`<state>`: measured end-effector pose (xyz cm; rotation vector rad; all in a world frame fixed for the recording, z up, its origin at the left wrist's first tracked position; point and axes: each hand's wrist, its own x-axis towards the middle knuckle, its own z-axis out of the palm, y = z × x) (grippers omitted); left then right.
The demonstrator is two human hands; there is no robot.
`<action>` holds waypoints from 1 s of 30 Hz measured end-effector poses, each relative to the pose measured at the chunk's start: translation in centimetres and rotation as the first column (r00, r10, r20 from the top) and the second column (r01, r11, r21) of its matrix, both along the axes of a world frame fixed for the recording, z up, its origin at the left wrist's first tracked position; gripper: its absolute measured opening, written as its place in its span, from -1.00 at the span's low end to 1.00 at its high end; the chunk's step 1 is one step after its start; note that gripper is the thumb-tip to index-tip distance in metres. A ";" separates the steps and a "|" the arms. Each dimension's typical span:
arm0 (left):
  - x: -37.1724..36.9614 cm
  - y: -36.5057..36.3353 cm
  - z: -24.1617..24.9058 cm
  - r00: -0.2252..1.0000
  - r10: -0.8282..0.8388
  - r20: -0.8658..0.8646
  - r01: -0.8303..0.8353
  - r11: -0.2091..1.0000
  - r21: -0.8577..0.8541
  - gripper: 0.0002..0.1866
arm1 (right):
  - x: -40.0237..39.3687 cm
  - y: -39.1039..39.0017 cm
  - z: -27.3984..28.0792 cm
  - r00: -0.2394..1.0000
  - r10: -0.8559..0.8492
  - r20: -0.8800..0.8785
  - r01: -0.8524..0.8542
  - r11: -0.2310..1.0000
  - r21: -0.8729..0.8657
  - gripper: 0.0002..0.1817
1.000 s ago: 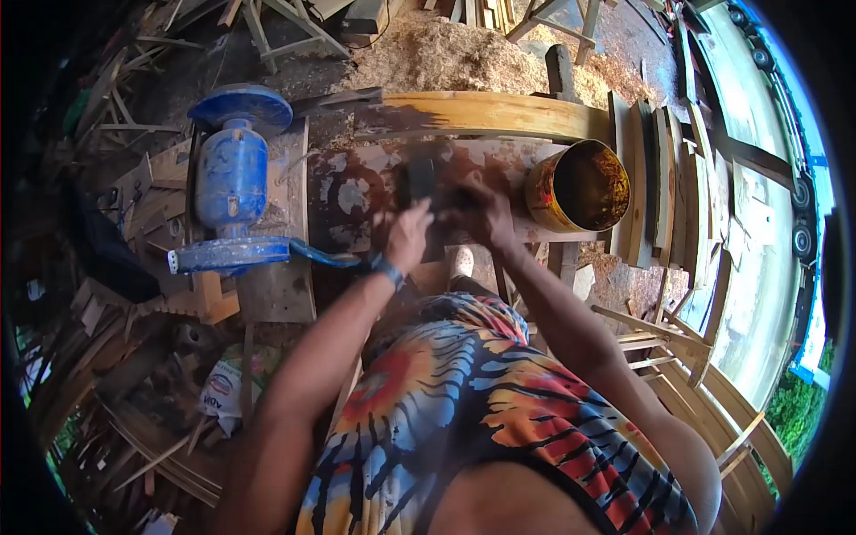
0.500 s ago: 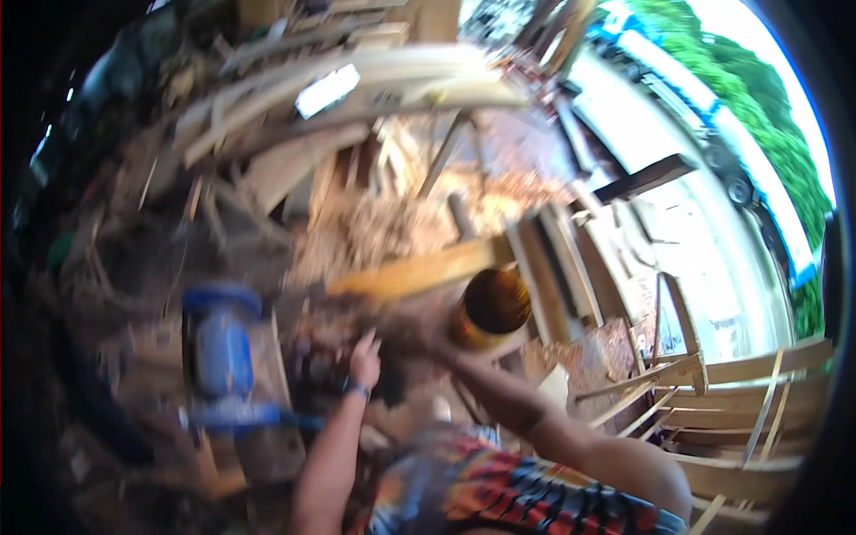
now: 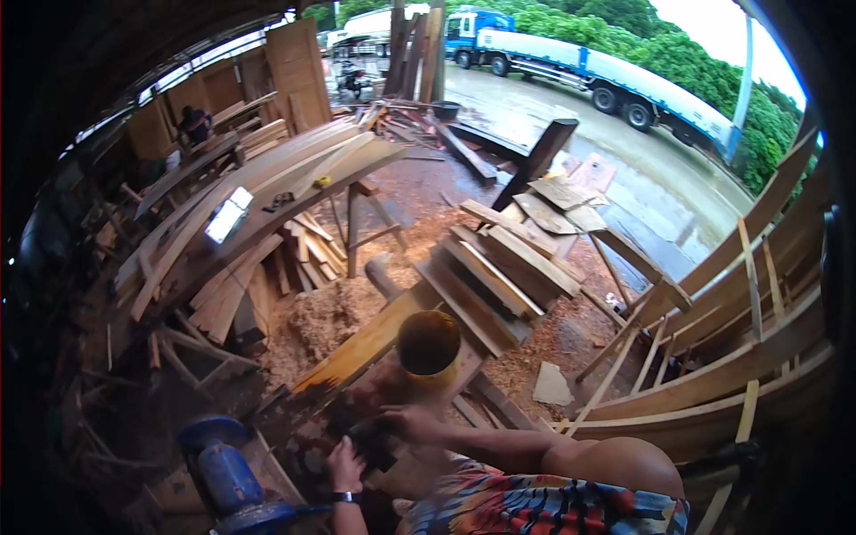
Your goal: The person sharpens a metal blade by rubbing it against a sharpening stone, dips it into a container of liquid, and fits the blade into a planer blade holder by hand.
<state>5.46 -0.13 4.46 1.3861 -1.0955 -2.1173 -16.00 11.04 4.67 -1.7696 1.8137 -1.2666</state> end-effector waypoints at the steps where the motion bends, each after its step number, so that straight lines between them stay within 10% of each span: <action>1: 0.1 0.2 0.8 0.995 0.038 -0.094 -0.022 0.987 0.157 -0.43 | 0.3 0.5 1.0 0.997 0.070 0.026 -0.069 0.996 -0.057 -0.65; 9: 0.5 1.7 2.2 0.941 -0.027 -0.338 0.112 0.965 0.236 -0.68 | 1.8 3.9 5.8 0.981 0.146 -0.129 -0.151 0.988 -0.032 -0.53; 13: 0.2 1.8 2.5 0.954 0.050 -0.297 0.006 0.983 0.186 -0.79 | 2.8 4.0 6.7 0.967 -0.067 0.246 0.062 0.998 0.029 -0.33; 16: 0.1 1.2 2.2 0.960 0.055 -0.274 -0.002 0.981 0.192 -0.87 | 3.2 3.6 6.3 0.624 -0.208 0.753 -0.065 0.947 0.316 -0.21; 20: -0.9 1.4 1.7 0.948 0.078 -0.308 -0.039 0.990 0.132 -0.90 | 4.0 2.0 3.2 0.320 -0.290 0.902 -0.151 0.924 0.350 -0.37; 30: -1.6 3.3 3.3 0.985 0.115 -0.132 -0.137 0.977 -0.166 -0.87 | 2.7 1.9 4.9 0.507 -0.365 0.781 0.034 0.913 0.406 -0.57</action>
